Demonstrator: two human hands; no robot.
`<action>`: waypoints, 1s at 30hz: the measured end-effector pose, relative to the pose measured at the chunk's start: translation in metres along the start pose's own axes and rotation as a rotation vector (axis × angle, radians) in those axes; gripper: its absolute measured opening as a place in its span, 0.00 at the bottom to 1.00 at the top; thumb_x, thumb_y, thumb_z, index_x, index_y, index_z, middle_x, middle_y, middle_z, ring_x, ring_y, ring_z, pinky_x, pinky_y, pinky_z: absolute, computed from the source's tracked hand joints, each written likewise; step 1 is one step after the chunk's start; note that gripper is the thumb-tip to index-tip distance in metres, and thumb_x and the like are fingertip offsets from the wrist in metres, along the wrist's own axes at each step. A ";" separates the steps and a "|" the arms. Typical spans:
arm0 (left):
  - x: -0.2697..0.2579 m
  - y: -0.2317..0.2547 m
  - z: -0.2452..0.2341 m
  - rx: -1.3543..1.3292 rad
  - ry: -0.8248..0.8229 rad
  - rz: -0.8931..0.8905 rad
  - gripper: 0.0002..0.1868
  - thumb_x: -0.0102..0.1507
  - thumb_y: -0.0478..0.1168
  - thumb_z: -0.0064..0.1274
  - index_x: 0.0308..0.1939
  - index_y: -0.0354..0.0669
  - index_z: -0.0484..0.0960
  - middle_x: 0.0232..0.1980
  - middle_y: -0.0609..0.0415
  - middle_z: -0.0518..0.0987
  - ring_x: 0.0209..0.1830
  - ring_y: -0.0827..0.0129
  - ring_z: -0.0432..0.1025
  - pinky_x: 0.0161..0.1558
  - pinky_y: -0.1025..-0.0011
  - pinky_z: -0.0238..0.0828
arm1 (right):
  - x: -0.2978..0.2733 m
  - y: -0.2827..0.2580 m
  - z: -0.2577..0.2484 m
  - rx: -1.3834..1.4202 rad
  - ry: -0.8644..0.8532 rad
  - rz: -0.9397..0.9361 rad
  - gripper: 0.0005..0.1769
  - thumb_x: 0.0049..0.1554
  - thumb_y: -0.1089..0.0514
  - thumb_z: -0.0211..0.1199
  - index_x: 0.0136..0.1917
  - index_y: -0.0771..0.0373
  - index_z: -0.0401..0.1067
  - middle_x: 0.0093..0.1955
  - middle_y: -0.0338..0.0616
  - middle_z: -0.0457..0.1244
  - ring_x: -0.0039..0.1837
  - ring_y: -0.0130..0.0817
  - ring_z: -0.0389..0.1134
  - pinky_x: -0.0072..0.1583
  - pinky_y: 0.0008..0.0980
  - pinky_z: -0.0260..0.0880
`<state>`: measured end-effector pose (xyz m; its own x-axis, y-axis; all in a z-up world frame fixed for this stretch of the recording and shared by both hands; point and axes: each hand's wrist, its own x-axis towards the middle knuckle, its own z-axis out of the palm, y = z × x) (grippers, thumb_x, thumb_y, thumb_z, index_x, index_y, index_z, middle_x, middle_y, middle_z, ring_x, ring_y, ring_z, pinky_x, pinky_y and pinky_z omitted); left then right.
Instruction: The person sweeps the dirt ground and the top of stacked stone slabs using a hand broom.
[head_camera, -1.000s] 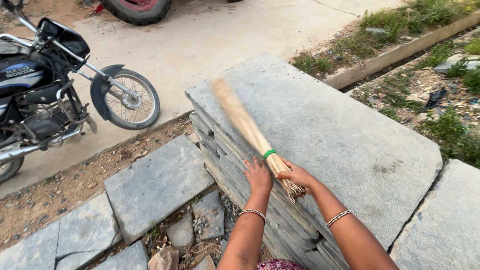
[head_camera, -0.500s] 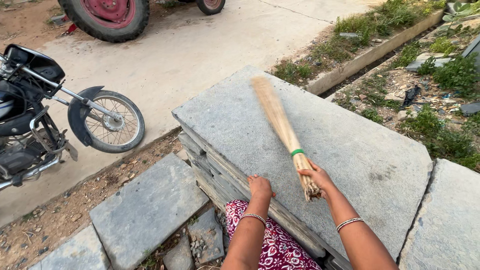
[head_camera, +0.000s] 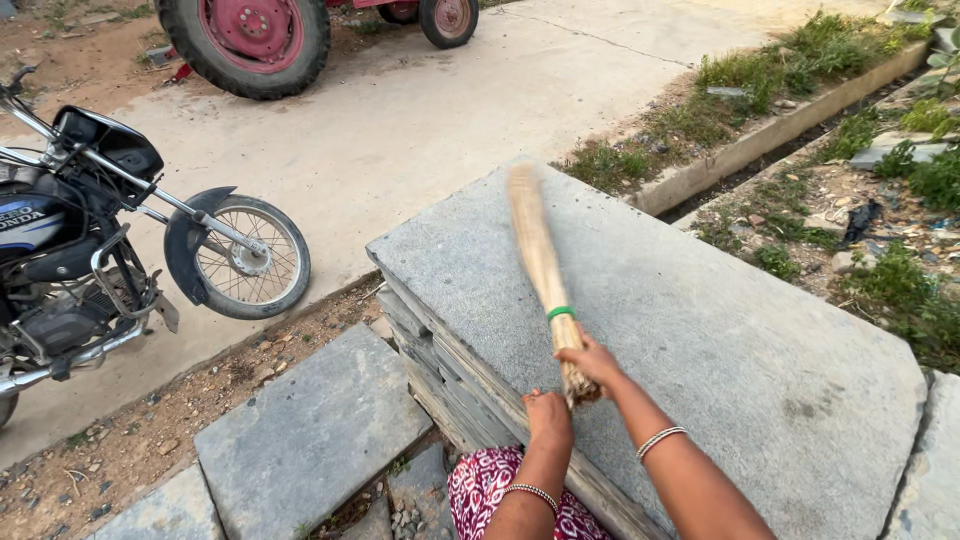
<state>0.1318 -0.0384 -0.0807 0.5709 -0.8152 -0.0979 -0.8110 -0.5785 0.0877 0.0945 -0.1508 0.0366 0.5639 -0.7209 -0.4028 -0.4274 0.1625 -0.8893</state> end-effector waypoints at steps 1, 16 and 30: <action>0.000 0.001 0.002 -0.020 -0.043 0.009 0.14 0.64 0.41 0.56 0.52 0.45 0.88 0.52 0.42 0.85 0.60 0.51 0.75 0.71 0.48 0.58 | -0.005 -0.004 0.012 -0.199 -0.035 -0.075 0.53 0.48 0.53 0.74 0.81 0.40 0.52 0.53 0.45 0.69 0.46 0.33 0.72 0.47 0.34 0.72; -0.106 -0.001 -0.015 -0.500 0.243 -0.225 0.36 0.62 0.50 0.56 0.72 0.50 0.64 0.79 0.54 0.54 0.78 0.35 0.41 0.73 0.45 0.47 | -0.140 0.061 -0.033 -0.244 -0.334 -0.040 0.51 0.43 0.50 0.73 0.77 0.28 0.58 0.66 0.35 0.68 0.63 0.29 0.70 0.65 0.31 0.66; -0.275 0.206 -0.011 -0.651 0.202 0.024 0.30 0.64 0.43 0.52 0.71 0.46 0.65 0.81 0.47 0.49 0.80 0.34 0.34 0.74 0.42 0.39 | -0.373 0.234 -0.202 -0.131 0.095 0.135 0.51 0.43 0.47 0.76 0.76 0.25 0.57 0.61 0.40 0.71 0.47 0.32 0.74 0.52 0.33 0.74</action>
<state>-0.1907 0.0667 -0.0246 0.6176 -0.7809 0.0932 -0.6173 -0.4080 0.6726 -0.3587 0.0199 0.0226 0.4283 -0.7601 -0.4887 -0.5867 0.1775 -0.7901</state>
